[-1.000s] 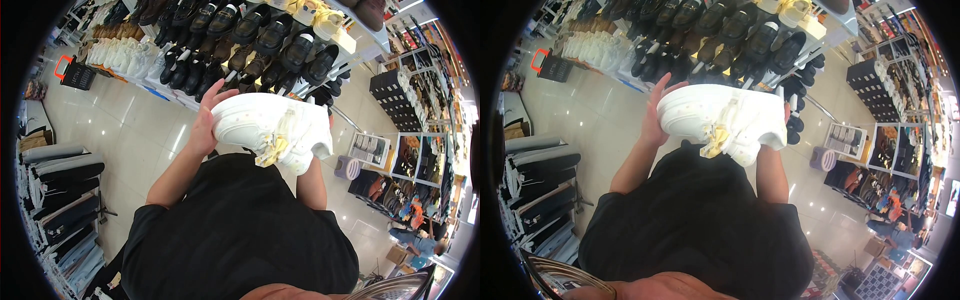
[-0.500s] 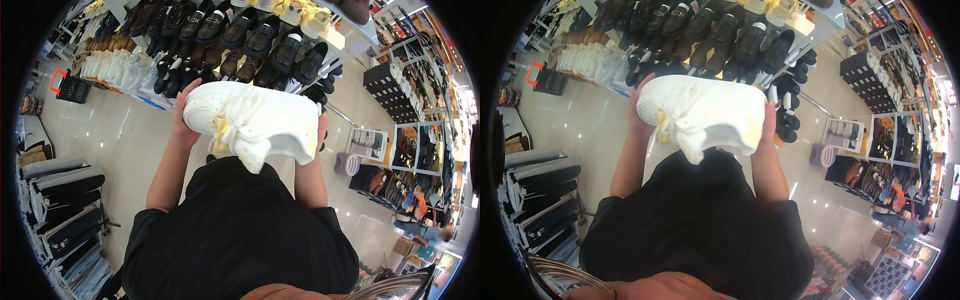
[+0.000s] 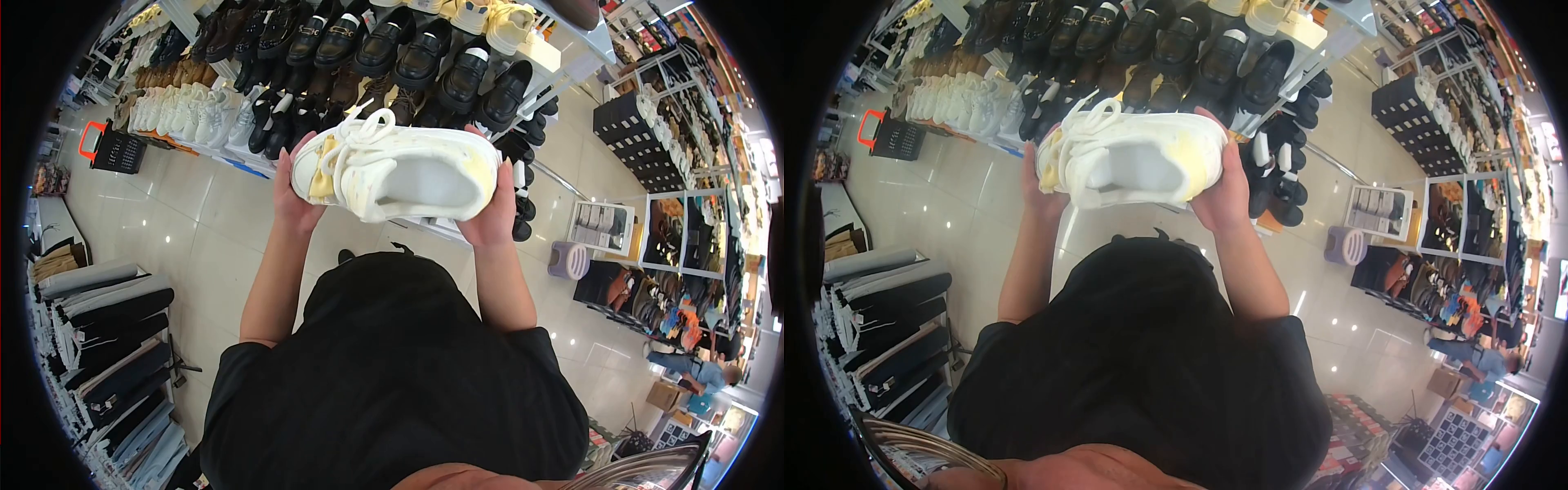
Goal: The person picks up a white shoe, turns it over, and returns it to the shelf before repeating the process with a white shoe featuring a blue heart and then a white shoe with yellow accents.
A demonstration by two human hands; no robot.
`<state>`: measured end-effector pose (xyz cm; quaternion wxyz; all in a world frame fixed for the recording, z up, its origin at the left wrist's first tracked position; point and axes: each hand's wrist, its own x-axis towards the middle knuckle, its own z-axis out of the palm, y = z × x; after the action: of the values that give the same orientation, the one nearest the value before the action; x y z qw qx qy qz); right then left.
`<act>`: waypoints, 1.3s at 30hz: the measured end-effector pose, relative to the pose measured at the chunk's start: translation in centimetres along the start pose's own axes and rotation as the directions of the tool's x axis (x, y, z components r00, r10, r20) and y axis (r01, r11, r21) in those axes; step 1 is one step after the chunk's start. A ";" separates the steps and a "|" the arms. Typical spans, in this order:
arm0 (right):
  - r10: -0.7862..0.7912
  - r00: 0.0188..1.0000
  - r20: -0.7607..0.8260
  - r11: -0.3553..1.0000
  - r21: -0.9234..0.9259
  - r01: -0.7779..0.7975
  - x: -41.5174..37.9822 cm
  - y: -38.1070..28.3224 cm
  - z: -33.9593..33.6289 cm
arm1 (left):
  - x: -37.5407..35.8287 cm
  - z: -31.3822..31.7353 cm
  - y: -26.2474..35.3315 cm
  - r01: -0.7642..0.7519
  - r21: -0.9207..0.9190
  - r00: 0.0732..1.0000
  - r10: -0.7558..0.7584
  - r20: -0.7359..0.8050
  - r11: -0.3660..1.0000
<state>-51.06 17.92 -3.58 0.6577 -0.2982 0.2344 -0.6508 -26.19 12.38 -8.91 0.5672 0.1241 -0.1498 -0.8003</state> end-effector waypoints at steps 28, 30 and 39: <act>0.168 0.921 0.351 0.760 -0.641 0.106 -1.1 0.2 3.3 | 0.1 -0.1 -0.1 0.042 0.397 0.976 -0.123 0.180 0.917; 0.187 0.884 0.429 0.643 -0.733 0.220 -1.2 0.1 3.9 | -0.9 -2.7 -1.2 0.167 -0.052 0.981 -0.171 -0.090 0.985; 0.269 0.897 0.351 0.641 -0.761 0.105 -2.0 0.8 3.4 | 2.4 -8.8 2.7 0.291 -0.002 0.956 -0.291 -0.024 0.957</act>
<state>-48.19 20.24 -1.84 0.5344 -0.6725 0.3479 -0.3757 -21.37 8.35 -16.11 0.4448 0.1550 -0.1235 -0.8734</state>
